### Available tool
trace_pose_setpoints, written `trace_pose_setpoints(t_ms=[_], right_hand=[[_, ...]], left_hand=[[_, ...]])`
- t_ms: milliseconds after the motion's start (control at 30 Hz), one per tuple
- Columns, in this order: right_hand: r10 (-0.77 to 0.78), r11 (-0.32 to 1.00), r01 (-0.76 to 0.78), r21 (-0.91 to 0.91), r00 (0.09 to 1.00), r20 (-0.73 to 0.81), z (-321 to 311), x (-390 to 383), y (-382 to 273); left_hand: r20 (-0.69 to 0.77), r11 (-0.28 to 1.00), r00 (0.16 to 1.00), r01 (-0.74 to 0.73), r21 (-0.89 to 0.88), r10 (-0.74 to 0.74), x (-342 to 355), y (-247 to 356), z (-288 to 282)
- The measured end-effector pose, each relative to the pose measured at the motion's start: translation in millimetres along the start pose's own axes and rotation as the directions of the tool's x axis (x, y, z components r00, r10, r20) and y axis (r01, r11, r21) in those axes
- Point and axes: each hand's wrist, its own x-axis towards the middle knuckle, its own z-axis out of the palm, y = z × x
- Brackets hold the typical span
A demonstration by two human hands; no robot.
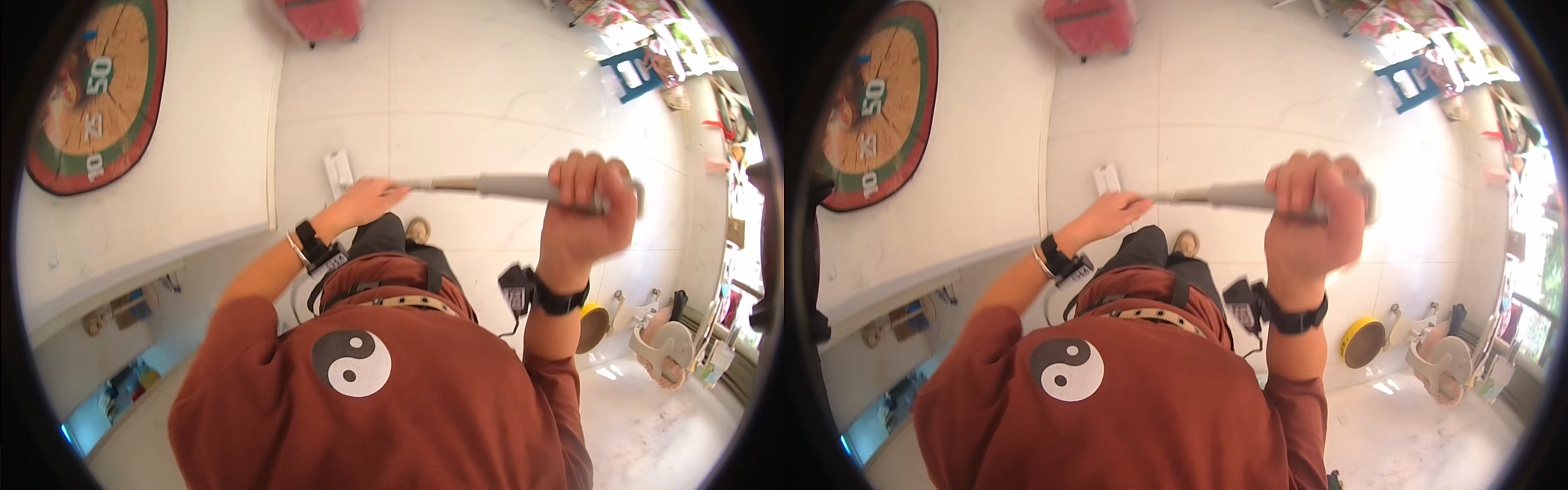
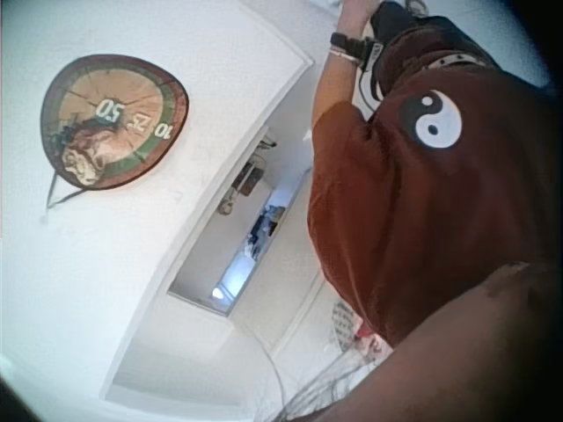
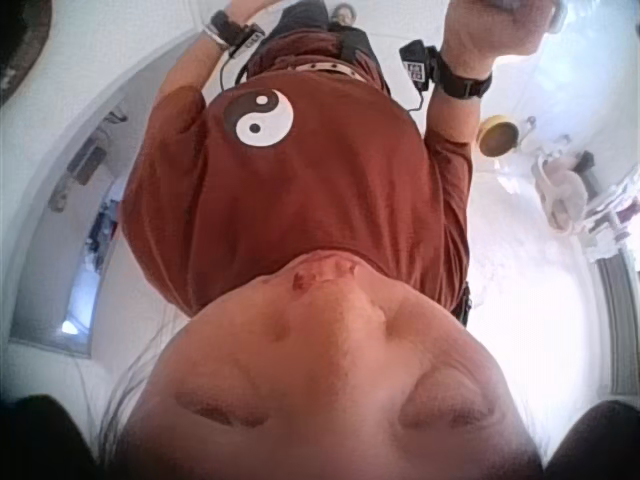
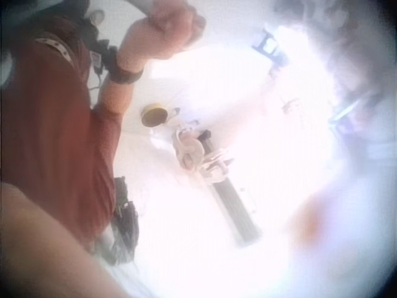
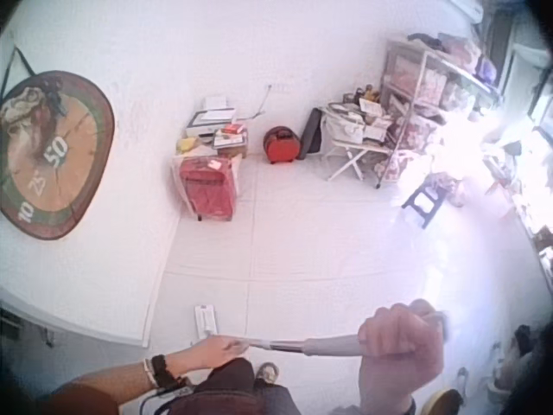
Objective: The person sweeps debris into a dustpan and then mops the tiled floor in a cluttered room. They move a small stool and adjust a curtain to reach areas near the window while continuing to mop.
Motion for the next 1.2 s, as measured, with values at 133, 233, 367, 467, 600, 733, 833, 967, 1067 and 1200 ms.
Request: trace_pose_setpoints(t_ms=[133,233,367,467,600,733,833,967,1067,1200], right_hand=[[-0.063,0.998,0.061,0.017,0.947,0.315,-13.5,-9.6,-71.7],[-0.131,0.991,0.118,0.059,0.891,0.434,-23.6,9.0,-105.7],[-0.215,0.966,0.258,0.0,0.806,0.551,-35.6,40.2,-114.9],[-0.326,0.926,0.378,-0.008,0.81,0.487,-40.7,80.5,-90.2],[-0.096,0.961,0.273,-0.034,0.448,0.889,-56.8,193.9,-55.5],[0.072,0.925,0.273,-0.266,0.559,0.826,-70.1,280.9,-18.0],[0.183,0.851,0.251,-0.462,0.681,0.709,-88.7,326.7,-14.4],[0.232,0.785,0.117,-0.608,0.855,0.464,-118.2,357.0,-24.5],[0.386,0.819,-0.306,-0.486,0.92,0.072,-136.6,362.0,-16.2],[0.536,0.691,-0.634,-0.348,0.772,-0.342,-166.2,364.5,54.9]], left_hand=[[0.413,0.14,0.894,0.438,-0.888,-0.174,51.3,-9.7,12.9],[0.443,0.178,0.895,0.428,-0.886,0.054,85.3,22.7,15.6],[0.359,-0.083,0.932,0.362,-0.928,0.046,144.7,71.4,18.3],[0.314,-0.154,0.948,0.317,-0.936,0.043,232.3,99.4,13.3],[0.266,-0.247,0.959,0.283,-0.927,0.099,371.6,129.1,-13.5],[0.293,-0.475,0.951,0.305,-0.826,0.102,486.8,159.0,-57.0],[0.273,-0.512,0.958,0.281,-0.812,0.092,549.4,182.9,-77.7],[0.262,-0.488,0.963,0.258,-0.834,0.062,616.7,205.4,-88.4],[0.249,-0.377,0.968,0.22,-0.899,-0.029,665.0,204.6,-94.9],[0.155,-0.148,0.959,0.122,-0.981,-0.237,703.5,185.5,-79.5]])
